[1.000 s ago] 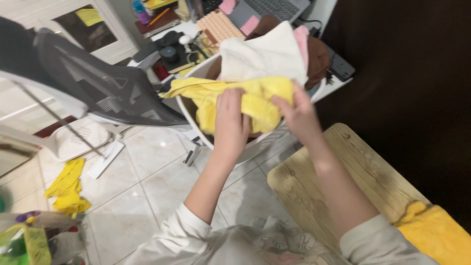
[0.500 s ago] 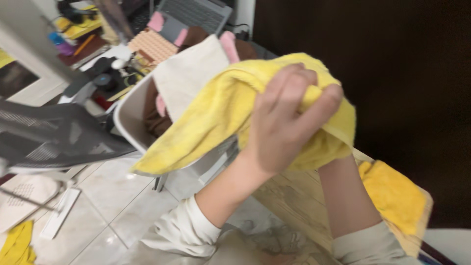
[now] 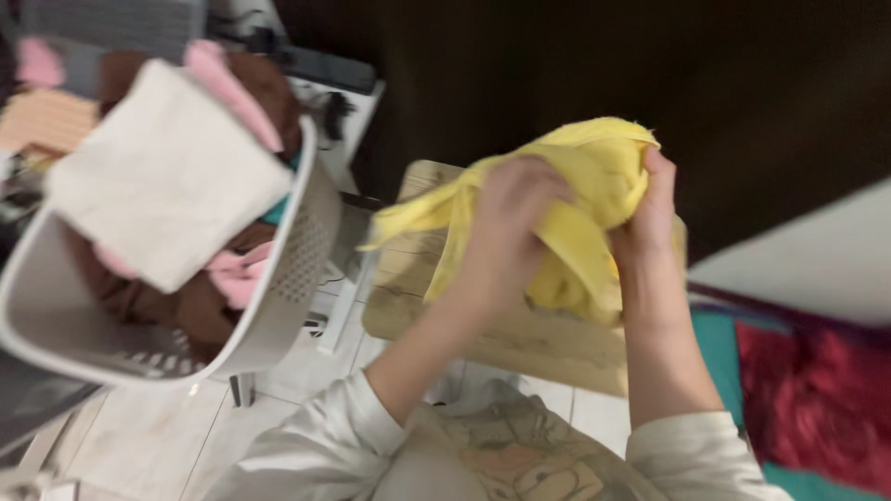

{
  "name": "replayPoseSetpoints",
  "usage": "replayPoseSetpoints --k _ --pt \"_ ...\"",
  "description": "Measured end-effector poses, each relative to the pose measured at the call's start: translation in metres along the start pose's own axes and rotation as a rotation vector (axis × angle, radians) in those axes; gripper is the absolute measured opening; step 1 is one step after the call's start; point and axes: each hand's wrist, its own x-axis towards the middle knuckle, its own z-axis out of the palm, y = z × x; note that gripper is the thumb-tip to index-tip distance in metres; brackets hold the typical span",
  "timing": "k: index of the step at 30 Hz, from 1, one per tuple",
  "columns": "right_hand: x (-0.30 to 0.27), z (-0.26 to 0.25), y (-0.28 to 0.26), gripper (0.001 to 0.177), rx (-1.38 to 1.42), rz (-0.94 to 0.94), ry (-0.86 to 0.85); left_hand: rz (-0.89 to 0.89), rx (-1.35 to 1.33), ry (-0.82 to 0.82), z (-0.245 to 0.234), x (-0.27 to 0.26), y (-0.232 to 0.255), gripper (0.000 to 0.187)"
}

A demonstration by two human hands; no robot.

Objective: The person folds multiple towels on a small wooden table. They take a yellow towel from a laundry basket, unfold and refold it, then repeat with a white towel and a pink towel, stacking each folded towel on the table. The person then picks up a brown towel from the basket.

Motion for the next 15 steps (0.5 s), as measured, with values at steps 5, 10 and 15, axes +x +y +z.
replayPoseSetpoints --k 5,10,15 --pt "-0.008 -0.068 -0.006 0.055 -0.253 0.012 0.269 -0.324 -0.385 -0.023 0.007 0.000 -0.081 0.035" --pt "-0.012 -0.110 -0.035 0.043 -0.502 -0.211 0.275 -0.428 -0.219 -0.018 -0.012 0.006 -0.150 0.026" --pt "-0.012 -0.142 -0.043 0.022 -0.725 -0.198 0.436 -0.396 0.052 -0.138 -0.025 0.014 -0.188 0.015"
